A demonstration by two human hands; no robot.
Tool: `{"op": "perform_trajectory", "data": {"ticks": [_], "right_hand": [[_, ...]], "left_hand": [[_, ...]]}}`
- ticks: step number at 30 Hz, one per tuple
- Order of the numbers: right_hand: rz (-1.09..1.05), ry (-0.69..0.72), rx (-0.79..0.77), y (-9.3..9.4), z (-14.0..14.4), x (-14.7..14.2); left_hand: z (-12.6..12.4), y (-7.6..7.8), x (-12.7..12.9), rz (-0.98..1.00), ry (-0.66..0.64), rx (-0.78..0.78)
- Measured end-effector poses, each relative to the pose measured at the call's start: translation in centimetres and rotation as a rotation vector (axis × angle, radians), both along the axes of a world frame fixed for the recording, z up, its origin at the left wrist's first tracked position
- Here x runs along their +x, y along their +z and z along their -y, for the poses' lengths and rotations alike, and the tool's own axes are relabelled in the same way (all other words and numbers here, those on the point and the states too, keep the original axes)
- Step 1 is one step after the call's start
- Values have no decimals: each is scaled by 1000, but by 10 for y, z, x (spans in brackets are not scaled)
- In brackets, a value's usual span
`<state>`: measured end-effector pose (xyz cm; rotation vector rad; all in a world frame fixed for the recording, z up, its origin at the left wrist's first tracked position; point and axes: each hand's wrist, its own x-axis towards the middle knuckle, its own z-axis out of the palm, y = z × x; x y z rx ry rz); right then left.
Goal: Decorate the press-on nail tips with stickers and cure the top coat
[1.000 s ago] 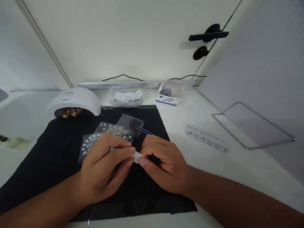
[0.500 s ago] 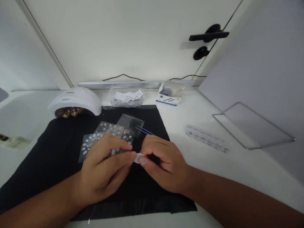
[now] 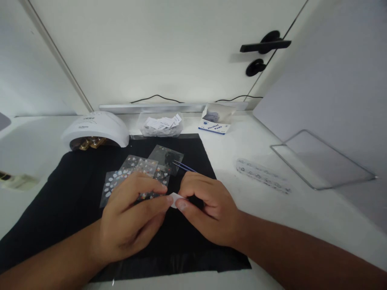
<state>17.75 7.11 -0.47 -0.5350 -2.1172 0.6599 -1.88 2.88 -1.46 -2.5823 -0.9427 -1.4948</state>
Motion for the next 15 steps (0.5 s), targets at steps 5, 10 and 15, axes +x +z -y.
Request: {"op": "perform_trajectory", "data": {"ticks": [5, 10, 15], "right_hand": [[5, -4, 18, 1, 0, 0], [70, -33, 108, 0, -7, 3], [70, -17, 234, -4, -26, 7]], "left_hand": [[1, 2, -1, 10, -16, -3], [-11, -10, -5, 173, 13, -66], [-43, -6, -35, 360, 384, -174]]}}
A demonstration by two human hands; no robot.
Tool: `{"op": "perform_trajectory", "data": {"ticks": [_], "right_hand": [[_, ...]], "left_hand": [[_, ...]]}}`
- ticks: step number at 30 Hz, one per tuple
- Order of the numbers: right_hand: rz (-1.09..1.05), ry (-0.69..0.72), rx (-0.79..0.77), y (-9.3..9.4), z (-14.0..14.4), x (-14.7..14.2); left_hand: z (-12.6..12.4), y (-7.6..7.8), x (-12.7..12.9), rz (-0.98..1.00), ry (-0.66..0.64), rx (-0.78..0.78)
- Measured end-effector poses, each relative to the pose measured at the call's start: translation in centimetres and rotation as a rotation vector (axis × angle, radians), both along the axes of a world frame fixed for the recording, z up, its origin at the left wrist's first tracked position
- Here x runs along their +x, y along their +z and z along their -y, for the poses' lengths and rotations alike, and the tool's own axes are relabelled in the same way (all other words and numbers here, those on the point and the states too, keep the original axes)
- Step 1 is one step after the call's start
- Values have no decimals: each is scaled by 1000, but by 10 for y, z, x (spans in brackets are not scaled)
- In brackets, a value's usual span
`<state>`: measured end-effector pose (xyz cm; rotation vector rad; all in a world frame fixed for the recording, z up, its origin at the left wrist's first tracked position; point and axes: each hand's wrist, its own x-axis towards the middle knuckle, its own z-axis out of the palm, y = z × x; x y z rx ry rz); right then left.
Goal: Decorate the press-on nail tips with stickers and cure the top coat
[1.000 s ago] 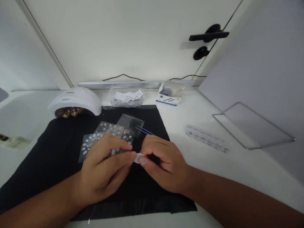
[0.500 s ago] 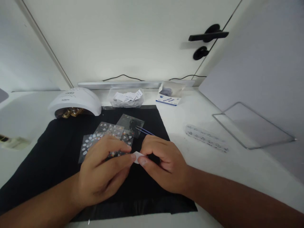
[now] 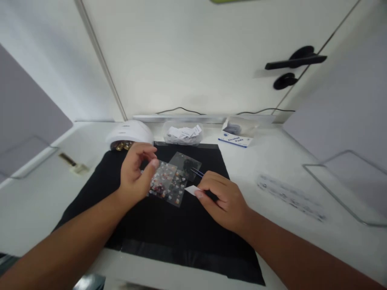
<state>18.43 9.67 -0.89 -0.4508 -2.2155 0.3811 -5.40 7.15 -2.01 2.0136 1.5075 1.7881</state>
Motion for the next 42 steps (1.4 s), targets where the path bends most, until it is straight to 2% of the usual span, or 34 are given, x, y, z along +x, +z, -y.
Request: {"op": "perform_trajectory", "data": {"ticks": [2, 4, 6, 9, 13, 17, 23, 33, 37, 42], "right_hand": [[-8, 16, 43, -1, -8, 1], [-12, 34, 86, -2, -13, 3], [-9, 53, 123, -2, -16, 4], [0, 87, 163, -3, -16, 4], [3, 121, 204, -4, -15, 2], [1, 89, 228, -1, -16, 4], [21, 46, 254, 1, -19, 9], [53, 50, 241, -4, -21, 6], [59, 38, 244, -4, -22, 6], [71, 45, 241, -3, -21, 5]], "left_hand": [[-7, 15, -25, -8, 123, -155], [-7, 30, -53, -65, 197, -377], [-2, 37, -81, -135, 288, -603], [1, 30, -113, -208, 461, -863], [-10, 9, -132, -266, 591, -1033], [-26, -1, -135, -272, 638, -1088], [-41, -9, -131, -232, 684, -1074], [-45, -17, -131, -246, 711, -1035], [-31, -16, -128, -276, 720, -1024], [18, -16, -127, -311, 719, -1031]]}}
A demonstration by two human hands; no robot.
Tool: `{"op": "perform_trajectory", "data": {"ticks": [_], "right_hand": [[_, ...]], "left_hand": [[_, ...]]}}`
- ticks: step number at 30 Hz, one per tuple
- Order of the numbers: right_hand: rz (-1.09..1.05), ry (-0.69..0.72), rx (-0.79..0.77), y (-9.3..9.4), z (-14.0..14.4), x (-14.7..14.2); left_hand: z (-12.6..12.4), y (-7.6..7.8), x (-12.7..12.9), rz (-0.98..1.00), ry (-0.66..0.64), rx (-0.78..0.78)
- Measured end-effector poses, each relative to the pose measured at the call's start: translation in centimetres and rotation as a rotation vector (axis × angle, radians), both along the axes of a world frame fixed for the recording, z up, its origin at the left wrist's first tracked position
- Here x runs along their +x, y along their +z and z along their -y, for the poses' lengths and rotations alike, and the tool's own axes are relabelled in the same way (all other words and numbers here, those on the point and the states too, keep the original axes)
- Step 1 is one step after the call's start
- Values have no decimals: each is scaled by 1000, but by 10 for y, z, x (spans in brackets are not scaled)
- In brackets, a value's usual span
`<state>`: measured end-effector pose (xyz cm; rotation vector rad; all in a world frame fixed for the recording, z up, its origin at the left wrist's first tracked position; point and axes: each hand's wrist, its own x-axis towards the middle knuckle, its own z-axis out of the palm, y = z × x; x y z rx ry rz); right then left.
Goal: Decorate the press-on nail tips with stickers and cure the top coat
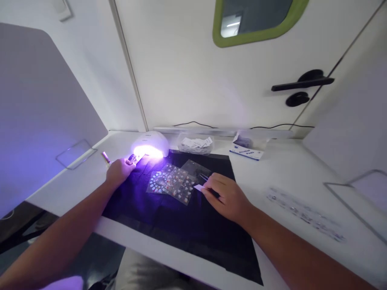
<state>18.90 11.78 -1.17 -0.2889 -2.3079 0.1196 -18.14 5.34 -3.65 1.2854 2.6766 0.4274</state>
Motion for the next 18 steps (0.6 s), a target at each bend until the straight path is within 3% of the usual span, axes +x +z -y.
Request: {"op": "perform_trajectory", "data": {"ticks": [8, 14, 18], "right_hand": [[-12, 3, -8, -2, -6, -2], [-36, -11, 0, -6, -11, -1], [-36, -31, 1, -7, -12, -1]], "left_hand": [[87, -8, 11, 17, 39, 13], [120, -10, 27, 81, -15, 179], [130, -11, 47, 170, -121, 308]]}}
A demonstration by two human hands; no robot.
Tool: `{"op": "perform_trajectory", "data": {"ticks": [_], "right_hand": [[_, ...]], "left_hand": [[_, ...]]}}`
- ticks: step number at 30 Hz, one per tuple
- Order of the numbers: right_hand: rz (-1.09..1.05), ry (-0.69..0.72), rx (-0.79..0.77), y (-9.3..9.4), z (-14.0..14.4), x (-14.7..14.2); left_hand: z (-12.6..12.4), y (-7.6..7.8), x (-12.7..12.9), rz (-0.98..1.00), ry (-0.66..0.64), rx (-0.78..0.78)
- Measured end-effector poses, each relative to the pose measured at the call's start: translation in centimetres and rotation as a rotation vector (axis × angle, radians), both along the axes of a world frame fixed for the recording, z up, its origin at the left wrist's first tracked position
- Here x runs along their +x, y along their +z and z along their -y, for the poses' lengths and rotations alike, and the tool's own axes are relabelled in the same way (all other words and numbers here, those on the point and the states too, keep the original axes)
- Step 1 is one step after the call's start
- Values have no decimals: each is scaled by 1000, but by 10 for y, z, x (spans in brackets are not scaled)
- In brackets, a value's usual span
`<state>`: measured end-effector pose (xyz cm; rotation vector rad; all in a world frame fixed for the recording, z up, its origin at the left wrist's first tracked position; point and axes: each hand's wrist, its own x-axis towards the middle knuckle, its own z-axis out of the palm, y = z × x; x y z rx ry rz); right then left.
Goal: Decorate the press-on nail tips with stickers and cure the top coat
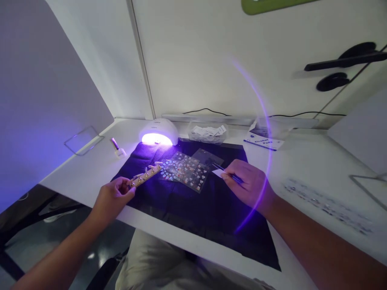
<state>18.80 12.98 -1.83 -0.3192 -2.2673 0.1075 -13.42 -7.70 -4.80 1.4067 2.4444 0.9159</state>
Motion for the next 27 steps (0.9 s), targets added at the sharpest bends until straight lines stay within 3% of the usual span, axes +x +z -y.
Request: {"op": "perform_trajectory", "data": {"ticks": [7, 13, 17, 22, 27], "right_hand": [[-4, -19, -25, 0, 1, -1], [7, -17, -56, 3, 7, -1], [-1, 2, -51, 3, 7, -1], [4, 33, -48, 1, 8, -1], [20, 66, -49, -1, 9, -2]], "left_hand": [[-4, -1, 43, 167, -392, 23], [-42, 17, 59, 137, -694, -48], [-65, 27, 58, 53, -815, -100], [-66, 32, 36, -7, -786, -136], [-73, 38, -9, -92, -471, -90]]}}
